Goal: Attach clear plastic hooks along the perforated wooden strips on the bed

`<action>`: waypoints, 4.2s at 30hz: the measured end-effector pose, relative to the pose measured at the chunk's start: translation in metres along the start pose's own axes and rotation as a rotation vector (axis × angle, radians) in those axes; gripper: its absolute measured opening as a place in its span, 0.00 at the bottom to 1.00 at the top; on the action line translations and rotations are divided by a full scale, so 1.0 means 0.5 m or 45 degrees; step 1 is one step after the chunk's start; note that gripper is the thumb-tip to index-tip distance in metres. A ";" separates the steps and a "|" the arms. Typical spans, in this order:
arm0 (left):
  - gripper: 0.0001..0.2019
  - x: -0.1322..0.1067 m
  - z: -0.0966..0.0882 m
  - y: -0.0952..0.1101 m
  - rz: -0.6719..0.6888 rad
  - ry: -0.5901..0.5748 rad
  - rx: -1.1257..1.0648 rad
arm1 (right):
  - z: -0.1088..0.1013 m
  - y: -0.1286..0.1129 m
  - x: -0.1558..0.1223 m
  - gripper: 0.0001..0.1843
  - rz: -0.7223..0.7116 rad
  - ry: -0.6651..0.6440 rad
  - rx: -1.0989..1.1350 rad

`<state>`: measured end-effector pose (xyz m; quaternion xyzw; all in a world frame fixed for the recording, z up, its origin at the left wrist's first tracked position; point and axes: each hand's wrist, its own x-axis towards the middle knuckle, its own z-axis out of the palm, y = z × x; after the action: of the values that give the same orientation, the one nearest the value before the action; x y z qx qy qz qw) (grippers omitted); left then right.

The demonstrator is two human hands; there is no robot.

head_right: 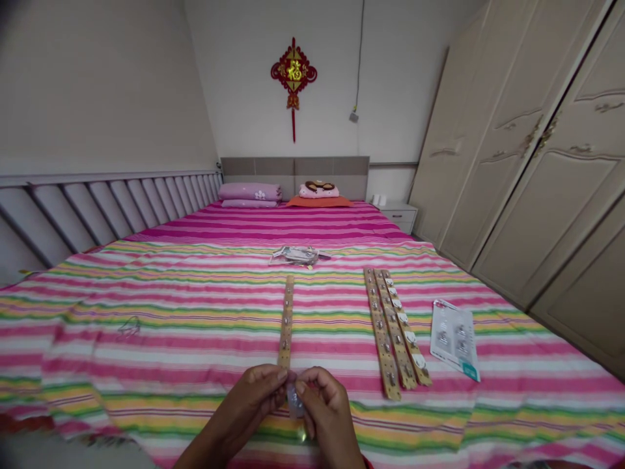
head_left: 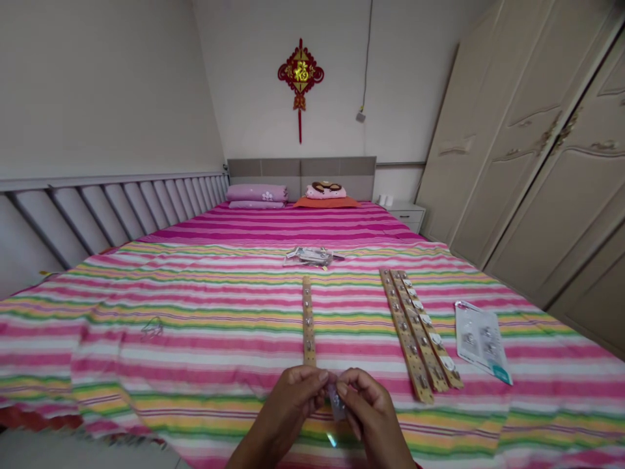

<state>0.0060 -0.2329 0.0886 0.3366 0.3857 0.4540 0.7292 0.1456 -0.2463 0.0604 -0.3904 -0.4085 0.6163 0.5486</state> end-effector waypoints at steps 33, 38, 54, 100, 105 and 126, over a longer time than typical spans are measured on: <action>0.14 0.015 0.037 -0.024 0.602 0.294 0.469 | 0.042 -0.043 0.025 0.22 -0.070 0.218 -0.020; 0.16 0.017 0.036 -0.030 0.405 0.279 0.325 | 0.044 -0.033 0.023 0.21 -0.089 0.248 0.002; 0.15 0.022 0.038 -0.037 0.357 0.269 0.103 | 0.032 -0.015 0.009 0.17 -0.113 0.316 0.019; 0.18 0.009 0.044 -0.041 0.277 0.210 -0.095 | 0.038 -0.018 0.002 0.18 -0.131 0.259 -0.035; 0.18 0.006 0.051 -0.035 0.253 0.195 -0.170 | 0.044 -0.019 -0.001 0.17 -0.142 0.271 -0.012; 0.04 -0.010 0.004 -0.009 -0.295 0.170 -0.488 | 0.002 -0.010 -0.004 0.18 -1.141 -0.043 -0.936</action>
<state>0.0081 -0.2394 0.0869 0.1147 0.3759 0.4533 0.8000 0.1468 -0.2480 0.0657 -0.3341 -0.7298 0.1477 0.5779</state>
